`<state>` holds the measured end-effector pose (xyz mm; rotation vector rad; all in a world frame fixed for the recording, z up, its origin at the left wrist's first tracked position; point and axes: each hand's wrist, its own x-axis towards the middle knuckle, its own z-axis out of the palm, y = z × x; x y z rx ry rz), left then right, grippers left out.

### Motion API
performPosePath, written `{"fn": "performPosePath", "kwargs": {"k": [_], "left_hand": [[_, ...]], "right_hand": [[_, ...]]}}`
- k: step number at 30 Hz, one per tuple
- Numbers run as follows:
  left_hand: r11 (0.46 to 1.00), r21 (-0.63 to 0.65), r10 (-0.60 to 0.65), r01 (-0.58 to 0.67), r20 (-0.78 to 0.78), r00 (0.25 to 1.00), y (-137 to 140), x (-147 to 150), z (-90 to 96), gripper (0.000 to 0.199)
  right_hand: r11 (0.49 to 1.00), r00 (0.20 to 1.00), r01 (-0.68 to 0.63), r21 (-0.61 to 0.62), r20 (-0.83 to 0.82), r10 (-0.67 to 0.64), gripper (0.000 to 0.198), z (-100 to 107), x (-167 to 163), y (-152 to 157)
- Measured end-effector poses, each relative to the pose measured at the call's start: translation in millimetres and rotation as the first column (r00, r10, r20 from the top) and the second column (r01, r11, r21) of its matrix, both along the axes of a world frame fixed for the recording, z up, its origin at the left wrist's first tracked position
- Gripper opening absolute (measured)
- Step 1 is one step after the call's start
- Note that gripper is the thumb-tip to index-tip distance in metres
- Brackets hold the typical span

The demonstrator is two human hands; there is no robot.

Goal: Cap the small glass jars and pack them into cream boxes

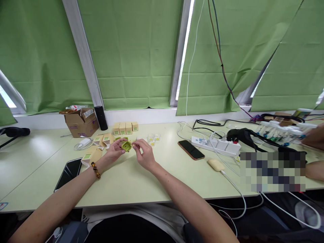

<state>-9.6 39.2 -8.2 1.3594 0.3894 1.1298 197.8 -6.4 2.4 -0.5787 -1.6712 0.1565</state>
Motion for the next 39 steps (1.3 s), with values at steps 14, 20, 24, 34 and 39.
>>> {"fn": "performPosePath", "kwargs": {"k": [14,20,24,34,39], "left_hand": [[0.988,0.141,0.081,-0.067,-0.091,0.993,-12.8,12.2,1.3,0.058],[0.984,0.142,0.125,-0.109,-0.11,0.986,-11.9,12.0,0.9,0.058],[0.982,0.163,0.113,-0.093,-0.119,0.986,-11.3,11.8,0.2,0.057],[0.977,0.183,0.132,-0.108,-0.123,0.984,-11.5,11.8,-1.4,0.057],[0.968,0.214,0.16,-0.132,-0.116,0.98,-14.5,14.1,-0.3,0.055]], "right_hand": [[0.999,0.996,0.03,-0.033,0.084,-0.027,0.017,-4.3,-1.7,-3.6],[0.999,0.999,0.027,-0.047,0.037,-0.026,0.015,-2.4,-0.6,-3.7],[0.999,0.997,0.025,-0.028,0.069,-0.023,0.014,-4.2,-0.2,-2.0],[0.997,0.987,0.072,0.007,0.144,-0.072,0.02,-9.7,-1.4,0.1],[0.995,0.981,0.098,0.011,0.167,-0.099,0.024,-12.9,-1.5,1.9]]}}
